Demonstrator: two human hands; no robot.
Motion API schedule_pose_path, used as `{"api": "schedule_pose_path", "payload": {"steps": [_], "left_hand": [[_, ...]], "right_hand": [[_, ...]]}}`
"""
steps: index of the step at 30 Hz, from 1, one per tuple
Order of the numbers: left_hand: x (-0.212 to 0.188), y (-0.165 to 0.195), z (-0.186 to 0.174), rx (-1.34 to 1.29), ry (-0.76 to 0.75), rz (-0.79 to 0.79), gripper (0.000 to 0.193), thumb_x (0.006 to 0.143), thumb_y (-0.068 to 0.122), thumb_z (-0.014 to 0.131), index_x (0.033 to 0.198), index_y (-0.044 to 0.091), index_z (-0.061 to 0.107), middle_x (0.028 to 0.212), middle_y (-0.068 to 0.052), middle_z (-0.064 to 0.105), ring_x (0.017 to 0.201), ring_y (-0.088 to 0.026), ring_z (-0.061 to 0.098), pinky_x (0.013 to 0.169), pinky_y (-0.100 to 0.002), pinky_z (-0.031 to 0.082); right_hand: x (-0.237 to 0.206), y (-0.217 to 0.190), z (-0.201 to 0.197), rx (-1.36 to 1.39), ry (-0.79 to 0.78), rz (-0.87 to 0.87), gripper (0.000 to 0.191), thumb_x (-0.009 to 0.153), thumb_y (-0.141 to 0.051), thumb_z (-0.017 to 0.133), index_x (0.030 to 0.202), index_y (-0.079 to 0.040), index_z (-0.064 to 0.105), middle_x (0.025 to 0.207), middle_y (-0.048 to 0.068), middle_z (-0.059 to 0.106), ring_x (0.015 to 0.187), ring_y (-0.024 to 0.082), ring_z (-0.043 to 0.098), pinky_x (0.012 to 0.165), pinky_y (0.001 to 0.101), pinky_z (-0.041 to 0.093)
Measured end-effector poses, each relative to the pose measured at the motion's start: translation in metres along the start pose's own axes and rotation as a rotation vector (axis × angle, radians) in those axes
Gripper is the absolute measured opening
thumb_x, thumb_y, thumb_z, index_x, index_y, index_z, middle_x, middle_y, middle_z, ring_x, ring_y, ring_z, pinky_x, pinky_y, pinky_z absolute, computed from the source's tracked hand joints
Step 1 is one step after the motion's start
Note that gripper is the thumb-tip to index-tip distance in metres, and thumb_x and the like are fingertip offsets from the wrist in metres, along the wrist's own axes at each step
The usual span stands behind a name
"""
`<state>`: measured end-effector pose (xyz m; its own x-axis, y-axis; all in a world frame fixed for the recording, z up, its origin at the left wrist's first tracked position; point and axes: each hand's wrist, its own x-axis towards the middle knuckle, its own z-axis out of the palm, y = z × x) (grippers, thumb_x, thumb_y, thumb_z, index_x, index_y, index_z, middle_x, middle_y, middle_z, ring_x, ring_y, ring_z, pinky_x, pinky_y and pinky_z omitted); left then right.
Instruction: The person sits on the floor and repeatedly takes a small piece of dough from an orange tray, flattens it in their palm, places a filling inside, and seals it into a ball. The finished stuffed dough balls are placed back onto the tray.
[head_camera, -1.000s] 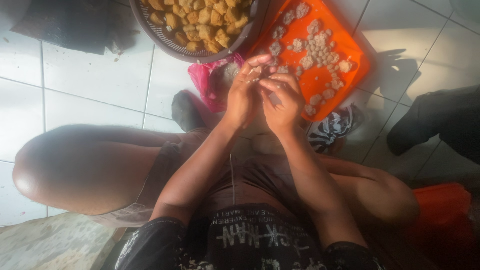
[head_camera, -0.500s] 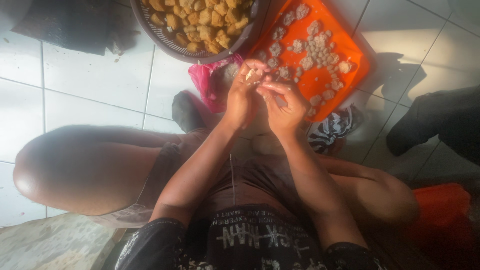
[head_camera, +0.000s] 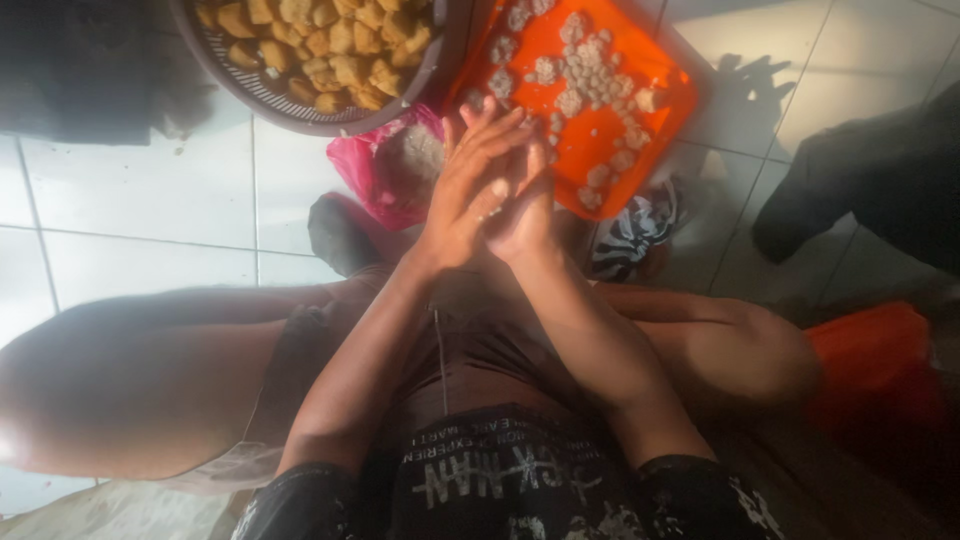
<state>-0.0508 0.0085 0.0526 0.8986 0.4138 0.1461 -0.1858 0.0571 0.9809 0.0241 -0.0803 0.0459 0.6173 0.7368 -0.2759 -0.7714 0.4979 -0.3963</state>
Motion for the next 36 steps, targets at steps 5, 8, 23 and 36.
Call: {"api": "schedule_pose_path", "payload": {"steps": [5, 8, 23, 36], "left_hand": [[0.005, 0.012, 0.003, 0.219, -0.11, 0.046, 0.053, 0.108, 0.046, 0.048, 0.138, 0.006, 0.066, 0.156, -0.016, 0.054, 0.159, -0.04, 0.035, 0.135, -0.056, 0.016], [0.009, 0.012, -0.001, 0.173, -0.048, 0.004, 0.052, 0.108, 0.046, 0.047, 0.134, 0.006, 0.067, 0.151, -0.015, 0.061, 0.156, -0.039, 0.043, 0.135, -0.055, 0.022], [0.01, -0.007, -0.01, 0.015, 0.099, -0.113, 0.038, 0.11, 0.033, 0.053, 0.127, 0.001, 0.066, 0.141, -0.017, 0.067, 0.151, -0.035, 0.049, 0.131, -0.05, 0.032], [0.014, -0.023, -0.008, -0.023, 0.097, -0.226, 0.033, 0.11, 0.029, 0.057, 0.127, 0.002, 0.065, 0.139, -0.015, 0.068, 0.136, -0.025, 0.06, 0.125, -0.043, 0.036]], "right_hand": [[0.017, -0.004, -0.041, 0.239, 0.087, 0.119, 0.04, 0.108, -0.038, 0.039, 0.139, -0.016, 0.052, 0.137, 0.003, 0.058, 0.132, 0.023, 0.055, 0.116, 0.0407, 0.043], [0.031, -0.028, -0.064, 0.05, 0.068, 0.123, 0.033, 0.122, -0.033, 0.047, 0.14, -0.007, 0.056, 0.124, 0.01, 0.06, 0.115, 0.021, 0.059, 0.103, 0.0366, 0.048], [0.041, -0.149, -0.14, -0.355, 0.827, -0.01, 0.023, 0.099, -0.031, 0.071, 0.102, -0.01, 0.062, 0.092, 0.006, 0.065, 0.081, 0.016, 0.065, 0.069, 0.028, 0.056], [0.045, -0.108, -0.147, -2.453, 0.316, -0.177, 0.019, 0.088, -0.022, 0.075, 0.095, -0.006, 0.066, 0.1, 0.019, 0.068, 0.103, 0.041, 0.063, 0.09, 0.0546, 0.047]]}}
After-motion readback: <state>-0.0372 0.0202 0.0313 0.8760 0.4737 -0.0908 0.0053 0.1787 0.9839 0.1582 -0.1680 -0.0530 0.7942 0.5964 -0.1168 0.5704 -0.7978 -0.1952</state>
